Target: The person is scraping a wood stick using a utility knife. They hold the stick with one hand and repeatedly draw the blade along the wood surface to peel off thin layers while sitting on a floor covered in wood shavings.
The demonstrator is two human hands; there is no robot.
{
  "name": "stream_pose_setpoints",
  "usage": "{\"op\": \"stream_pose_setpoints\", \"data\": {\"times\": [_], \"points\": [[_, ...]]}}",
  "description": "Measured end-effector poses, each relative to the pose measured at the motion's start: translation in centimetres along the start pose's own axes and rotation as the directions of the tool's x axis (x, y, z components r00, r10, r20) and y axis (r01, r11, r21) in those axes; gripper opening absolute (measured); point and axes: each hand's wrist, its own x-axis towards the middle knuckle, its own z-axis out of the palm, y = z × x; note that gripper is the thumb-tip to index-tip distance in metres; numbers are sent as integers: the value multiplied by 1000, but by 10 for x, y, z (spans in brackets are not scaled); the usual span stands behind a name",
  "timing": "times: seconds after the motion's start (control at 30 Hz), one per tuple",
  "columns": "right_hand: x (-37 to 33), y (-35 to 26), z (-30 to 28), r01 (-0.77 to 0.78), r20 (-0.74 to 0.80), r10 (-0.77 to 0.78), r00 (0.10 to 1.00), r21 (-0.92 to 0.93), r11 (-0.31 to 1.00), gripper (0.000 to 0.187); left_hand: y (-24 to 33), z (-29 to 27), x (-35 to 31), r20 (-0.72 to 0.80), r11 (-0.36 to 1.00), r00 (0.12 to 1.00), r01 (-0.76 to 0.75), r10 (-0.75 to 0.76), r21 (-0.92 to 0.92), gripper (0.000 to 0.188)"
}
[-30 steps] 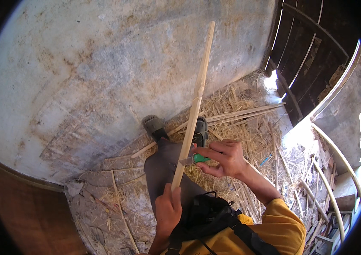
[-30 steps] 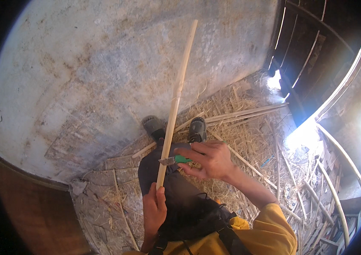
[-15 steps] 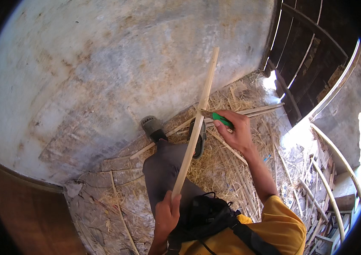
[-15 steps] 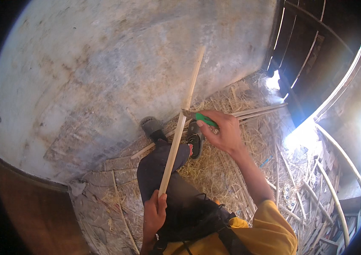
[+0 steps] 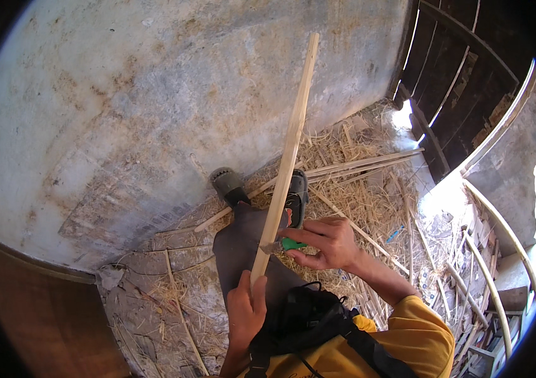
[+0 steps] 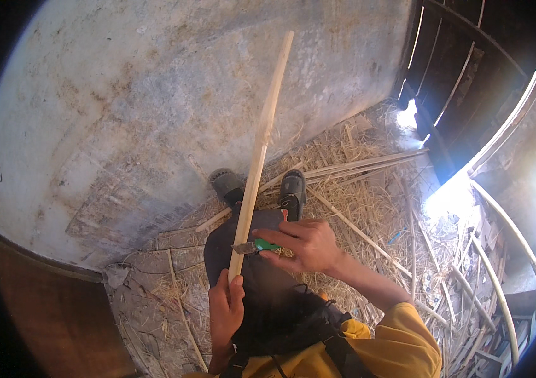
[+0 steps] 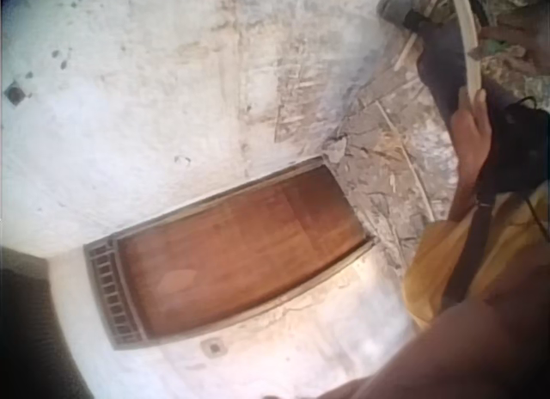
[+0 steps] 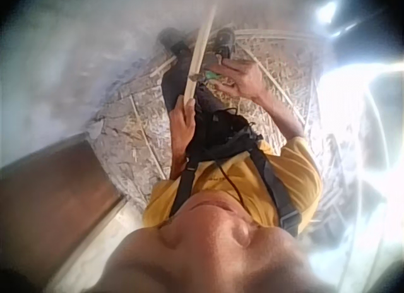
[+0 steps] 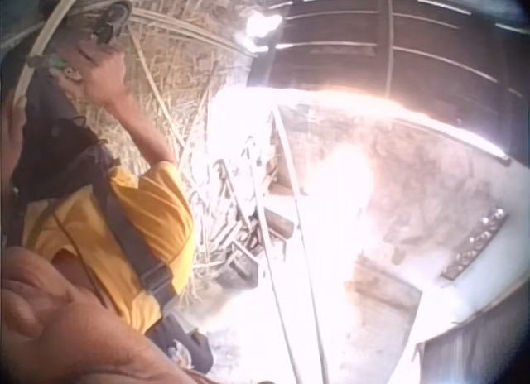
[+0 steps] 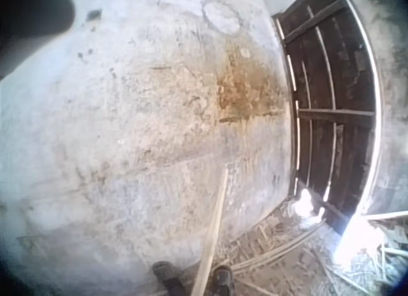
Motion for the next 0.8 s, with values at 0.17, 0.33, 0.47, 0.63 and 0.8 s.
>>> {"op": "stream_pose_setpoints", "data": {"times": [0.17,0.33,0.47,0.63,0.8], "points": [[3,0,0,29,-64,-32,997,-46,999,39,9,1,1,-12,1000,1000,10,-10,-11,30],[5,3,-9,-25,-63,14,998,-181,983,45,7,1,-3,6,999,999,36,-36,-16,30],[6,1,-10,10,-74,-23,997,-169,986,47,9,2,-10,12,998,999,40,-40,-39,29],[5,3,-6,22,-43,-30,999,-184,983,47,-2,3,-12,35,994,996,82,-80,-70,28],[9,15,-11,-99,-160,73,984,-165,981,40,-10,2,-23,49,991,993,107,-103,-74,29]]}}
